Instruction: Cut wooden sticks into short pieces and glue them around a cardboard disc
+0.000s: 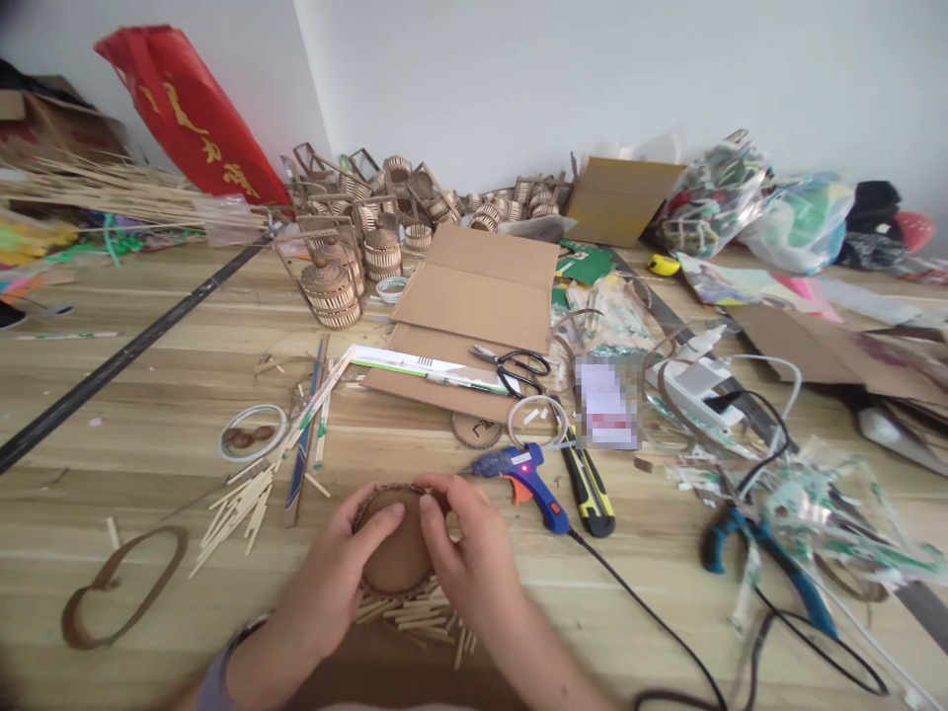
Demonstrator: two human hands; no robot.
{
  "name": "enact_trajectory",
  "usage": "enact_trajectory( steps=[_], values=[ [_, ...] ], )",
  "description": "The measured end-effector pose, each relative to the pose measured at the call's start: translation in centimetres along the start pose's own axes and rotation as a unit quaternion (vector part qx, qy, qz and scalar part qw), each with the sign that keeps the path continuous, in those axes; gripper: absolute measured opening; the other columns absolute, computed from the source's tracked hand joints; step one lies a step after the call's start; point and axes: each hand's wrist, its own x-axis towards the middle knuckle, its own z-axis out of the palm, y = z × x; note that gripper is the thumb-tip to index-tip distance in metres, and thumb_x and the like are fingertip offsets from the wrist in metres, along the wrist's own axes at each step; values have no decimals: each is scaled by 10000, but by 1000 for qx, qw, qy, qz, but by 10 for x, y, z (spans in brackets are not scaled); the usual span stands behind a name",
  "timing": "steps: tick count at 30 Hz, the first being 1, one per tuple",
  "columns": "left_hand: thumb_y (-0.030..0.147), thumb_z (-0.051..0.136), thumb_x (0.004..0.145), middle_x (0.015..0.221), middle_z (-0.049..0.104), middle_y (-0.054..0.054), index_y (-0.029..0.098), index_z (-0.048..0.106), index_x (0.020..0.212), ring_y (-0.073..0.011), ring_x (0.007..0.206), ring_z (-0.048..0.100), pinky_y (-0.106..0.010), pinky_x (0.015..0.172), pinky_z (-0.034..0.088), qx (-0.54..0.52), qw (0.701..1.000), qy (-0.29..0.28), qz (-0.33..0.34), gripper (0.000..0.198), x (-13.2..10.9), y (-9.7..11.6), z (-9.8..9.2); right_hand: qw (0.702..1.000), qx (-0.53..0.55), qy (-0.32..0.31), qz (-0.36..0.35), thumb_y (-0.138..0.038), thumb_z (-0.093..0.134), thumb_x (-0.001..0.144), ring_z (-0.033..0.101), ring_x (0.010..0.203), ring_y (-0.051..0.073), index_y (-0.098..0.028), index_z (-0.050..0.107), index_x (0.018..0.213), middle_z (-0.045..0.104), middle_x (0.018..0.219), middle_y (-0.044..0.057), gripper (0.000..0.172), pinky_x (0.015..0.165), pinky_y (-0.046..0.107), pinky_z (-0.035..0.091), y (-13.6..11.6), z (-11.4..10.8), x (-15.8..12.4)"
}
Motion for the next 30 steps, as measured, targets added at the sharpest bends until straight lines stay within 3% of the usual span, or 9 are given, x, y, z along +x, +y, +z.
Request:
enact_trajectory(
  steps=[4, 6, 9, 12, 15, 18, 22, 26, 30],
  values=[
    [415, 662, 766, 1135, 687, -83, 218, 676, 931, -264, 1130, 594, -375, 944, 484, -106, 987, -94, -74, 257, 0, 4, 0, 999, 2, -42, -25, -176, 468, 939, 671, 836, 186, -209, 673, 1064, 694, 902, 69, 243, 706, 282, 555, 8, -3, 5],
    [535, 513, 846, 1093, 697, -105, 204, 661, 1026, -281, 1070, 630, -447, 886, 515, -141, 975, -130, -113, 404, 1, 4, 1, 999, -3, -40, -32, -156, 475, 929, 658, 833, 186, -207, 677, 1057, 673, 891, 69, 244, 708, 287, 555, 12, -5, 7],
    [551, 366, 918, 1053, 704, -117, 177, 624, 1120, -276, 953, 671, -507, 812, 535, -240, 926, -190, -221, 497, 4, 3, 4, 997, 4, -63, -44, -130, 478, 918, 651, 831, 185, -213, 683, 1032, 671, 871, 60, 249, 712, 293, 557, 15, -9, 9],
    [489, 407, 928, 956, 717, -93, 173, 641, 1049, -235, 830, 674, -464, 754, 553, -301, 888, -193, -289, 411, 6, 1, 4, 993, 20, -100, -58, -128, 483, 918, 648, 836, 183, -230, 692, 1033, 675, 884, 58, 259, 712, 295, 554, 13, -12, 12],
    [447, 483, 889, 885, 708, -59, 197, 640, 1026, -233, 800, 664, -421, 682, 553, -302, 887, -183, -298, 325, 8, 0, 3, 991, 22, -117, -66, -157, 498, 922, 653, 892, 192, -234, 675, 1100, 689, 947, 66, 263, 753, 308, 553, 14, -18, 14],
    [396, 478, 870, 922, 697, -57, 240, 594, 1128, -246, 857, 669, -392, 662, 534, -323, 880, -213, -274, 324, 12, -2, 1, 995, -44, -86, -26, -255, 475, 947, 655, 953, 215, -211, 624, 1173, 699, 1018, 85, 275, 791, 336, 544, 29, -31, 13],
    [386, 462, 863, 990, 677, -94, 256, 561, 1115, -260, 907, 668, -382, 684, 509, -387, 850, -246, -261, 301, 19, -4, -2, 967, -238, -33, 87, -385, 514, 900, 661, 840, 282, -207, 676, 892, 703, 864, 93, 241, 763, 429, 517, 68, -57, 3],
    [440, 468, 891, 1020, 657, -94, 262, 568, 1023, -252, 891, 661, -364, 677, 489, -424, 828, -250, -269, 243, 23, -4, -4, 954, -265, -41, 132, -356, 679, 730, 671, 717, 317, -186, 678, 839, 709, 766, 116, 202, 650, 441, 522, 99, -72, -8],
    [426, 473, 908, 1025, 652, -99, 254, 579, 999, -258, 909, 652, -378, 698, 489, -431, 826, -256, -257, 222, 26, -5, -7, 955, -244, -79, 147, -276, 673, 674, 691, 698, 286, -198, 687, 829, 723, 757, 97, 174, 642, 385, 533, 108, -77, -7]
  ],
)
